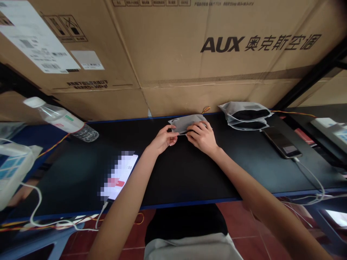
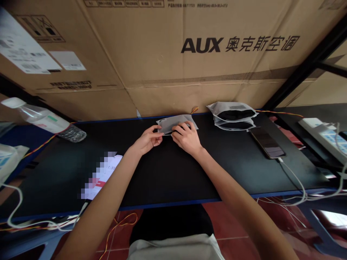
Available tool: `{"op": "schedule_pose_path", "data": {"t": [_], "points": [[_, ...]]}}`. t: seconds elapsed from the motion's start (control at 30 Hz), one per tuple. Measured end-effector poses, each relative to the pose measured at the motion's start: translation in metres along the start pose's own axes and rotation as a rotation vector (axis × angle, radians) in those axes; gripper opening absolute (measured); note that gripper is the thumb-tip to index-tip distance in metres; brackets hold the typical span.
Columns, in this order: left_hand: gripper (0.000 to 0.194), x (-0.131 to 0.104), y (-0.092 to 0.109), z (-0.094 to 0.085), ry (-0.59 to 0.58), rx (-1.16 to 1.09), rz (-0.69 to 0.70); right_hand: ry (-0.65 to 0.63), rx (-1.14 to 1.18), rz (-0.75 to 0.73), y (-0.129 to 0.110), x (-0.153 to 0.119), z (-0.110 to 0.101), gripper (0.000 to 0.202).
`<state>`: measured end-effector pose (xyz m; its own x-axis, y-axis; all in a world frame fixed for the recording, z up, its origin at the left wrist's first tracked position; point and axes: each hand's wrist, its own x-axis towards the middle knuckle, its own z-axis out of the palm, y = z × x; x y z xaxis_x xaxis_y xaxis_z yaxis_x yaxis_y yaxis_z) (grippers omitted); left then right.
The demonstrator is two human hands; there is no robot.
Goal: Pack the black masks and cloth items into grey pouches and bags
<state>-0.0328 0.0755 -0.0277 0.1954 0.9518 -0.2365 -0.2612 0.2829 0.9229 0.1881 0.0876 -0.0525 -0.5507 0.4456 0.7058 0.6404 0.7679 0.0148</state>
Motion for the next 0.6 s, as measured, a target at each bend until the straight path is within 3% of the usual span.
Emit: {"op": "schedule_pose_path", "data": {"t": [0.6], "points": [[0.037,0.0048,0.0037,-0.0049,0.115,-0.196,0.055,0.028,-0.001,0.063,0.0068,0.0007,-0.0044,0.017]]}}
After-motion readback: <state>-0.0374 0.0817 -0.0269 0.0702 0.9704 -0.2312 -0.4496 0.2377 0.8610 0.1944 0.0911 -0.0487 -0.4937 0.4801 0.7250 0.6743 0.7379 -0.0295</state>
